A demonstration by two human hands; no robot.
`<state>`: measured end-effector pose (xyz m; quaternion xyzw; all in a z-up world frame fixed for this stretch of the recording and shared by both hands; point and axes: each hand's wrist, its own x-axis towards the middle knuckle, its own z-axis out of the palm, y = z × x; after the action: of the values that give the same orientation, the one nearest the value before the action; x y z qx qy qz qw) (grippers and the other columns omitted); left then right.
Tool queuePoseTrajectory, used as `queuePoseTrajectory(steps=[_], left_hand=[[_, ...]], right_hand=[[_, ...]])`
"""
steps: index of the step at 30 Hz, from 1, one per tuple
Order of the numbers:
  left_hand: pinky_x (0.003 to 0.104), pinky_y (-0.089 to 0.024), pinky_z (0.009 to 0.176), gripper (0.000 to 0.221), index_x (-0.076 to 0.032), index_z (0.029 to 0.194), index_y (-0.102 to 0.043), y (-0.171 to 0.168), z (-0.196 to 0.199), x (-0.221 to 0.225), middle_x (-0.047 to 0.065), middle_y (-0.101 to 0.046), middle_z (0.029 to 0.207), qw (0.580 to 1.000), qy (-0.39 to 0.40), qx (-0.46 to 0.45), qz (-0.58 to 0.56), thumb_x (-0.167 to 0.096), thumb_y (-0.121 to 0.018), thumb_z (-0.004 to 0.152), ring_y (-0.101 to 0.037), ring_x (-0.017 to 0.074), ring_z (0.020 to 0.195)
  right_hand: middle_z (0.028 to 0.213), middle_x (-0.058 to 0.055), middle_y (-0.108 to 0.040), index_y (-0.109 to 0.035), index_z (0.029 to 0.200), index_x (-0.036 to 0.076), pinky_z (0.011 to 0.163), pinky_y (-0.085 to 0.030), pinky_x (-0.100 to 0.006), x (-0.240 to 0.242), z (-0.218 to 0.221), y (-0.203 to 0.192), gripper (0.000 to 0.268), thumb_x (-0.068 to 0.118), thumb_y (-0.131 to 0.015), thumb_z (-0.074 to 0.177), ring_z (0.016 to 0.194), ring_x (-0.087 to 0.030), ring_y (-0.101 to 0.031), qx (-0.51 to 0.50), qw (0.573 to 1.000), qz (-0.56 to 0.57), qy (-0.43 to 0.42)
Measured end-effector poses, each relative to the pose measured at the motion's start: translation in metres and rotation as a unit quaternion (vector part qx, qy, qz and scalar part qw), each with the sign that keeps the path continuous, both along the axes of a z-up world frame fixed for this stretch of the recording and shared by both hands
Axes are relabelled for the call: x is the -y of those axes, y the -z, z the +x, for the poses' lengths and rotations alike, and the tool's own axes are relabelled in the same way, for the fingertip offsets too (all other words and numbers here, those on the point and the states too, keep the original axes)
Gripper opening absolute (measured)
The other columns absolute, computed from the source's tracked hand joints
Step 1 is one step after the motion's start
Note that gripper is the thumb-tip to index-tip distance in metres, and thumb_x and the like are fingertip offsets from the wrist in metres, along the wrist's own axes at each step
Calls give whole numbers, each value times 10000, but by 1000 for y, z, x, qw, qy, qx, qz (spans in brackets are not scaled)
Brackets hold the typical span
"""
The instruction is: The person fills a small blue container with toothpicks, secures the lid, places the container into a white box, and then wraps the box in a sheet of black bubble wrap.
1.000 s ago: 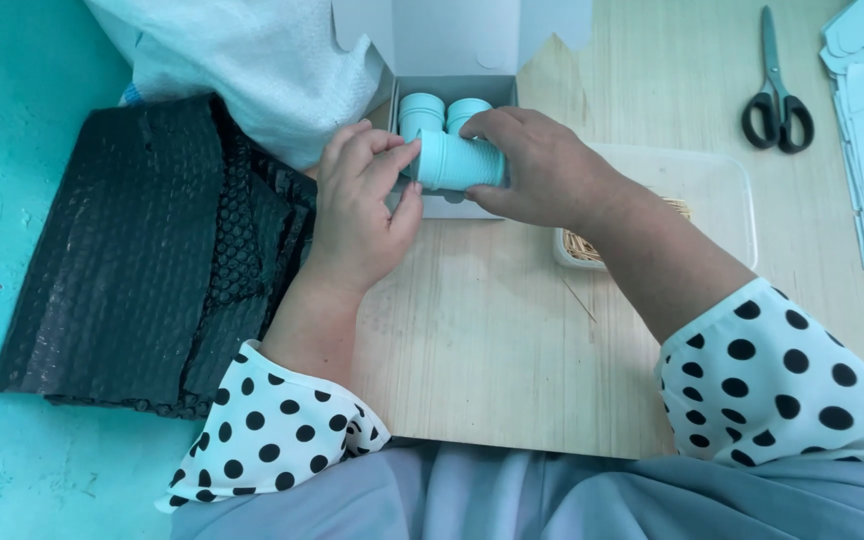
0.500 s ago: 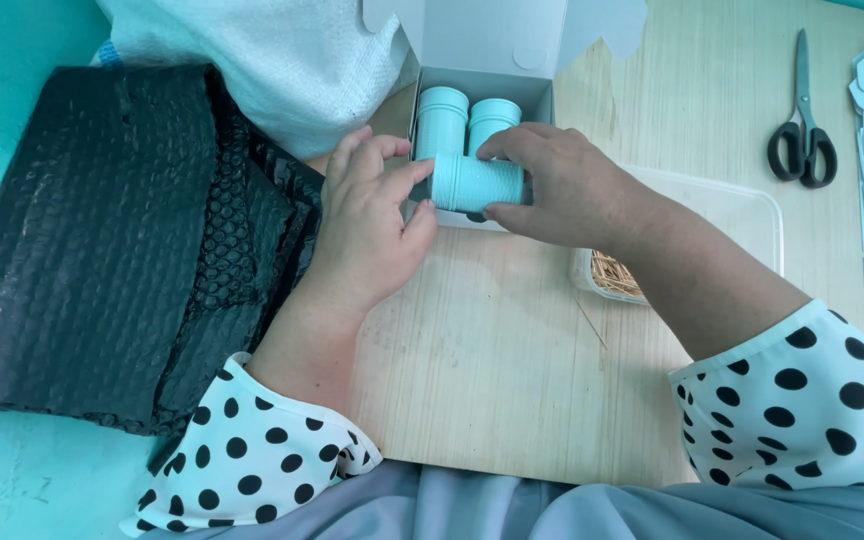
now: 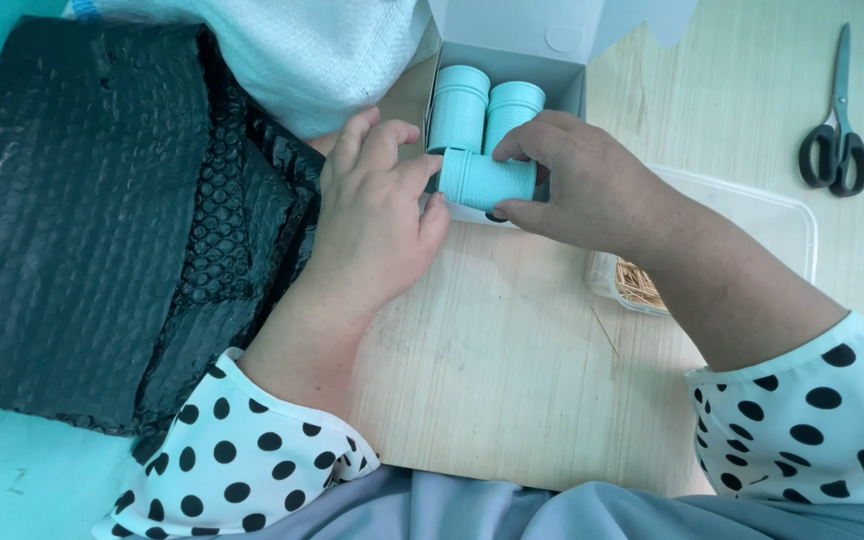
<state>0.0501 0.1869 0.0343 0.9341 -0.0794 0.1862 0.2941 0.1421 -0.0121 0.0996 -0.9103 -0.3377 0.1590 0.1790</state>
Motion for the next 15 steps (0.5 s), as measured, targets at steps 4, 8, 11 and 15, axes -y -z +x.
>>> queuePoseTrajectory(steps=[4, 8, 11, 15], left_hand=[[596, -374, 1041, 230, -4, 1039, -779, -1, -3, 4, 164, -566, 1166, 998, -9, 21, 53, -162, -698, 894, -384, 442, 1341], [579, -405, 1026, 225, -36, 1051, -787, -3, -6, 4, 170, -586, 1116, 996, -2, 21, 91, -191, -705, 909, -426, 440, 1326], [570, -437, 1009, 231, -74, 1035, -775, -3, -7, 6, 147, -596, 1139, 990, -17, 50, 131, -253, -742, 892, -442, 431, 1316], [538, -452, 1005, 243, -123, 1027, -768, -5, -8, 5, 126, -610, 1198, 980, -33, 73, 182, -316, -754, 881, -451, 409, 1318]], right_hand=[[1045, -163, -653, -687, 1207, 14, 674, -614, -381, 7, 5, 15, 360, 101, -775, 869, 924, -325, -688, 11, 1000, 3, -2], [1023, -161, -654, -692, 1198, 5, 722, -611, -387, 8, 5, 24, 284, 83, -711, 926, 931, -315, -704, 40, 999, 7, -35], [1024, -138, -647, -696, 1177, 27, 694, -562, -398, 19, 5, 36, 225, 70, -634, 965, 877, -295, -670, 83, 994, 29, -66], [926, -66, -719, -720, 1053, 30, 847, -492, -450, 30, 13, 42, 111, 33, -632, 987, 844, -267, -660, 195, 962, 84, -173]])
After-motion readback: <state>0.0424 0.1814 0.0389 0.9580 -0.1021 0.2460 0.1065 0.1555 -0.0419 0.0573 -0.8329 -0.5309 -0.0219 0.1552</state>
